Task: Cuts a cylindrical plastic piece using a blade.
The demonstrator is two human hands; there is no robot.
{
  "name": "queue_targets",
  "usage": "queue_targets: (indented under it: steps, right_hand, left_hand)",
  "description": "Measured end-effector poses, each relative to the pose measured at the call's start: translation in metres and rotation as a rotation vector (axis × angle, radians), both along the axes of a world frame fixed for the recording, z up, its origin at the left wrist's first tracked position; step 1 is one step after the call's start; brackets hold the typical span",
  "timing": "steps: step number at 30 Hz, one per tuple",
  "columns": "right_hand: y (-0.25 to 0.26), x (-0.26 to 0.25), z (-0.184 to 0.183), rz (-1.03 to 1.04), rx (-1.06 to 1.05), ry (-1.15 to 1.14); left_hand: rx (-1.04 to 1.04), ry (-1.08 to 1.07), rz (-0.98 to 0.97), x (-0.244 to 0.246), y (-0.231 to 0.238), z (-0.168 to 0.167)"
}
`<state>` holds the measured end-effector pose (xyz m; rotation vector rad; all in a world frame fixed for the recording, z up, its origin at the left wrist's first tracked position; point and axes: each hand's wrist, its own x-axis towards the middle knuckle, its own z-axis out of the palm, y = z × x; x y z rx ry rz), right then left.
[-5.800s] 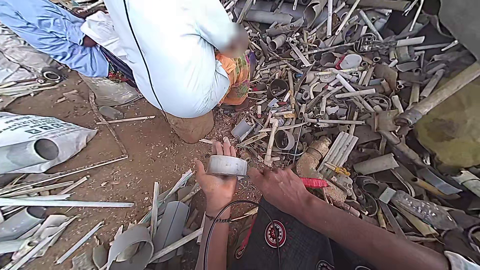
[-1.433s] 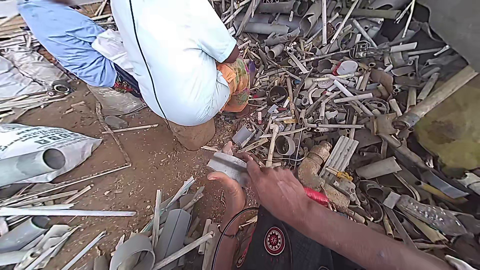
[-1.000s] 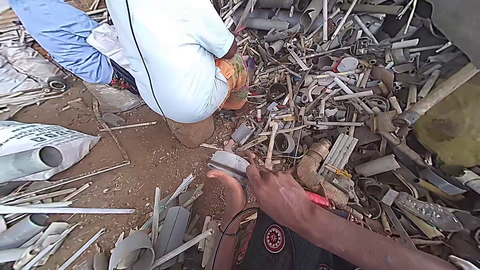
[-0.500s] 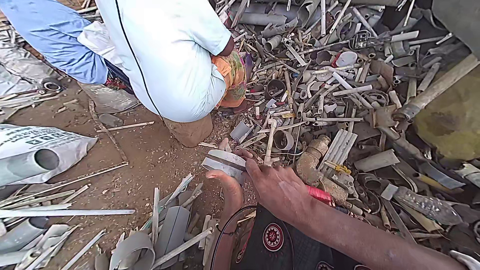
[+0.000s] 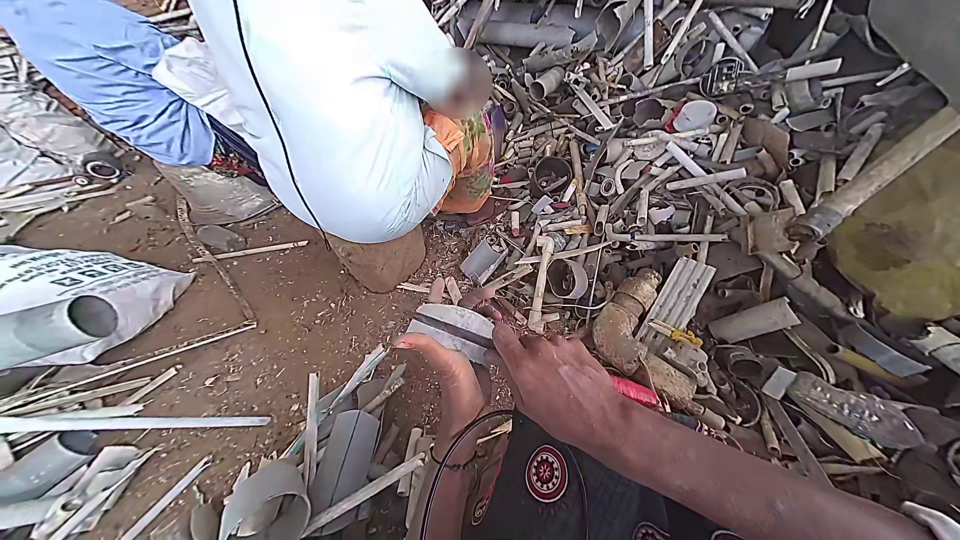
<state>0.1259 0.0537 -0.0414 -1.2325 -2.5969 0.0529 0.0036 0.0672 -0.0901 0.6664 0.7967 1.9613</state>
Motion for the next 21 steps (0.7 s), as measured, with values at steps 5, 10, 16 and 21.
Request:
queue_targets:
  steps: [5, 10, 16, 21]
  right_hand:
    - [0.004, 0.003, 0.001, -0.049, -0.062, -0.021]
    - [0.002, 0.0, 0.005, -0.013, -0.173, -0.036]
    - [0.001, 0.005, -0.002, 0.043, -0.106, -0.041]
    - [0.003, 0.005, 0.005, -0.085, -0.162, -0.09]
  left_hand:
    - [-0.134, -0.041, 0.032, 0.006, -0.006, 0.008]
    - [-0.048, -0.107, -0.042, -0.005, -0.004, 0.003]
    - [-0.091, -0.177, -0.048, -0.004, -0.004, 0.006]
    - [-0.091, -0.127, -0.027, -0.006, -0.004, 0.003]
